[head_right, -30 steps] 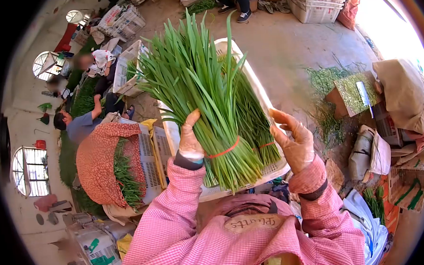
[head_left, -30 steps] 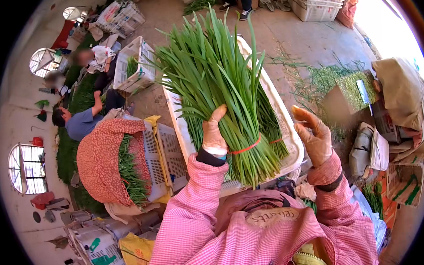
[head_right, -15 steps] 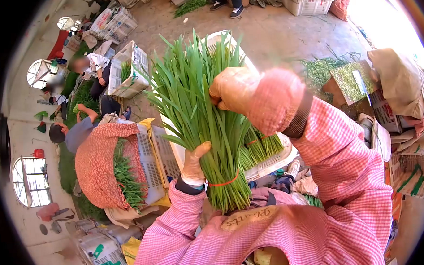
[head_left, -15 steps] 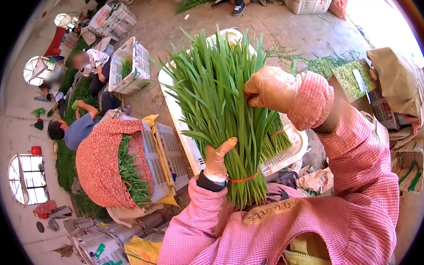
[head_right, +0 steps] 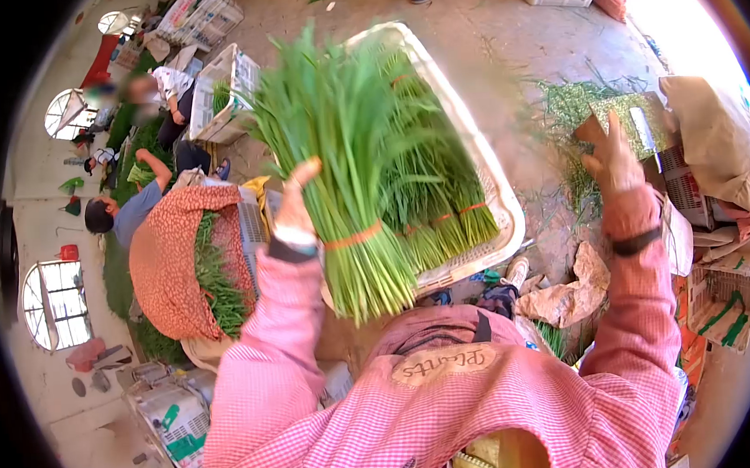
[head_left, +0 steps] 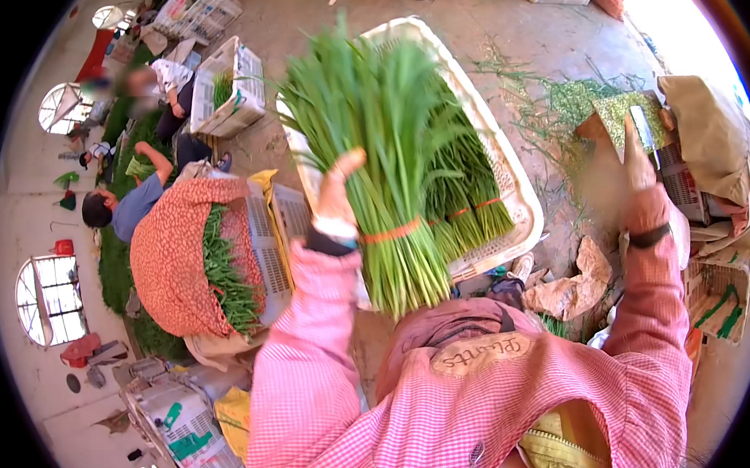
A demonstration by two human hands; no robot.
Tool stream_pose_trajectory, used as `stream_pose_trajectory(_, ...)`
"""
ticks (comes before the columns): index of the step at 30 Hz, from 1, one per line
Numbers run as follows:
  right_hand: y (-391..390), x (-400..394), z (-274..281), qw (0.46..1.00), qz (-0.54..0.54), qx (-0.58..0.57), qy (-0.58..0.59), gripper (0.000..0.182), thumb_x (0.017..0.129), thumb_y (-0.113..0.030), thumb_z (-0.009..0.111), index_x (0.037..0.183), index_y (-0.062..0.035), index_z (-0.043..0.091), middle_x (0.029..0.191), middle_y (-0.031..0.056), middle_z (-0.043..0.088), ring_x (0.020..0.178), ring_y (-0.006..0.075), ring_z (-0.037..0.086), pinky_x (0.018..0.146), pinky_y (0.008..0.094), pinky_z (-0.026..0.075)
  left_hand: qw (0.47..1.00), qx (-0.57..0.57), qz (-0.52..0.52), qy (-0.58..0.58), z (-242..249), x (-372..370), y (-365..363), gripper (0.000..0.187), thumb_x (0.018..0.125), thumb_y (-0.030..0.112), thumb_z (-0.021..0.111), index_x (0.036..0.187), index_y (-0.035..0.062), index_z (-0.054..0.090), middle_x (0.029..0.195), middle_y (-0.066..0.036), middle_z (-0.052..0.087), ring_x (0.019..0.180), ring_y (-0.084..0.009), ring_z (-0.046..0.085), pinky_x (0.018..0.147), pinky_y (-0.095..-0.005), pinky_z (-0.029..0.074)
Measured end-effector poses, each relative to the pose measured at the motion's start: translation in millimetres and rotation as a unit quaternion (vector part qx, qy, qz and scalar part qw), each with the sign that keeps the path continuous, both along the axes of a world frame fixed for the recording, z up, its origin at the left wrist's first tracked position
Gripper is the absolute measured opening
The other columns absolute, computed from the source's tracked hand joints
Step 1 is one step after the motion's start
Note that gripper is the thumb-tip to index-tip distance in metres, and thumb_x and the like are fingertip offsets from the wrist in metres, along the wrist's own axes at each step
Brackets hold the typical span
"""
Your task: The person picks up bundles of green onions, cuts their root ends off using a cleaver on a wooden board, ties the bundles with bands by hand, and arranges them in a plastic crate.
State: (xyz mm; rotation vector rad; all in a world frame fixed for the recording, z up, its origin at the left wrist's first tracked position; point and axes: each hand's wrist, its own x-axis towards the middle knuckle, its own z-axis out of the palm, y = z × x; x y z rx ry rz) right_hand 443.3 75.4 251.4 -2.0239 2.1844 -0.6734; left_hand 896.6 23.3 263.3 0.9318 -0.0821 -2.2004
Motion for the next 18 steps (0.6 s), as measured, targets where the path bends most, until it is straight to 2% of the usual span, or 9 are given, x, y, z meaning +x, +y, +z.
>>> stream_pose_trajectory(1, 20, -12, -30, 0.998, -0.011, 0.039, -0.047, 0.077, 0.069, -0.006, 0.068, 0.133, -0.0057, 0.026, 0.114, 0.0194, 0.051, 0.1, 0.0323, 0.053, 0.082, 0.0363, 0.044, 0.999, 0.029, -0.005, -0.03, 28, 4, -16, 0.045, 0.077, 0.039, 0.048, 0.111, 0.0089, 0.053, 0.107, -0.016, 0.057, 0.093, -0.037, 0.053, 0.084, -0.066, 0.032)
stream_pose_trajectory(2, 43, -27, -81, 0.998, -0.01, 0.047, -0.048, 0.077, 0.069, -0.006, 0.068, 0.133, -0.0057, 0.026, 0.114, 0.0194, 0.051, 0.1, 0.0323, 0.053, 0.082, 0.0363, 0.044, 0.998, -0.008, 0.021, -0.063, 32, 17, -40, 0.046, 0.078, 0.039, 0.047, 0.112, 0.0089, 0.053, 0.109, -0.016, 0.056, 0.095, -0.0373, 0.053, 0.084, -0.0664, 0.032)
stream_pose_trajectory(3, 67, -40, -134, 0.997, 0.009, 0.065, -0.049, 0.076, 0.069, -0.009, 0.068, 0.132, -0.0072, 0.027, 0.116, 0.0209, 0.05, 0.103, 0.0333, 0.051, 0.085, 0.0364, 0.042, 0.983, -0.073, 0.074, -0.152, 27, 32, -65, 0.043, 0.078, 0.034, 0.049, 0.109, 0.005, 0.054, 0.105, -0.017, 0.058, 0.09, -0.0353, 0.055, 0.086, -0.0581, 0.038)
stream_pose_trajectory(5, 103, 5, -110, 0.98, -0.059, 0.153, -0.115, 0.072, 0.07, -0.013, 0.067, 0.132, -0.0088, 0.03, 0.116, 0.0222, 0.05, 0.105, 0.0342, 0.05, 0.087, 0.0368, 0.041, 0.985, -0.108, 0.073, -0.113, 52, 47, -92, 0.028, 0.079, 0.025, 0.053, 0.097, 0.0038, 0.059, 0.093, -0.013, 0.063, 0.079, -0.0296, 0.06, 0.08, -0.0415, 0.048)
stream_pose_trajectory(7, 130, 43, -92, 0.96, -0.107, 0.224, -0.13, 0.069, 0.072, -0.016, 0.066, 0.132, -0.0106, 0.031, 0.114, 0.023, 0.051, 0.104, 0.0351, 0.05, 0.087, 0.0377, 0.041, 0.947, -0.126, 0.135, -0.264, 51, 55, -110, 0.027, 0.077, 0.025, 0.057, 0.095, 0.0047, 0.059, 0.092, -0.012, 0.063, 0.079, -0.029, 0.06, 0.076, -0.0428, 0.049)
stream_pose_trajectory(9, 141, 60, -98, 0.957, -0.101, 0.226, -0.153, 0.067, 0.073, -0.017, 0.064, 0.132, -0.0116, 0.032, 0.112, 0.0226, 0.052, 0.103, 0.0351, 0.051, 0.086, 0.0384, 0.042, 0.937, -0.113, 0.134, -0.303, 33, 63, -113, 0.028, 0.075, 0.024, 0.059, 0.094, 0.0039, 0.059, 0.09, -0.012, 0.063, 0.076, -0.0284, 0.06, 0.073, -0.0422, 0.05)
stream_pose_trajectory(13, 143, 77, -89, 0.97, -0.066, 0.193, -0.135, 0.062, 0.077, -0.02, 0.061, 0.132, -0.0151, 0.033, 0.106, 0.0211, 0.055, 0.096, 0.0343, 0.054, 0.082, 0.04, 0.043, 0.928, -0.022, 0.094, -0.361, -36, 76, -87, 0.031, 0.071, 0.023, 0.064, 0.094, 0.0027, 0.056, 0.083, -0.012, 0.062, 0.067, -0.028, 0.06, 0.066, -0.041, 0.051)
stream_pose_trajectory(15, 129, 97, -70, 0.968, -0.077, 0.205, -0.125, 0.057, 0.078, -0.017, 0.061, 0.13, -0.0149, 0.037, 0.104, 0.02, 0.056, 0.091, 0.0314, 0.057, 0.078, 0.0395, 0.045, 0.948, 0.049, 0.058, -0.308, -106, 100, -66, 0.029, 0.072, 0.022, 0.062, 0.095, 0.0043, 0.058, 0.087, -0.012, 0.062, 0.075, -0.0276, 0.06, 0.072, -0.0415, 0.05)
stream_pose_trajectory(18, 103, 150, -64, 0.945, -0.01, 0.21, -0.252, 0.05, 0.079, -0.013, 0.059, 0.126, -0.0145, 0.042, 0.106, 0.0185, 0.057, 0.097, 0.0281, 0.056, 0.08, 0.0353, 0.047, 0.852, 0.041, 0.102, -0.512, -225, 126, -15, 0.039, 0.068, 0.016, 0.067, 0.101, 0.0006, 0.054, 0.094, -0.011, 0.06, 0.079, -0.0272, 0.059, 0.074, -0.0393, 0.049)
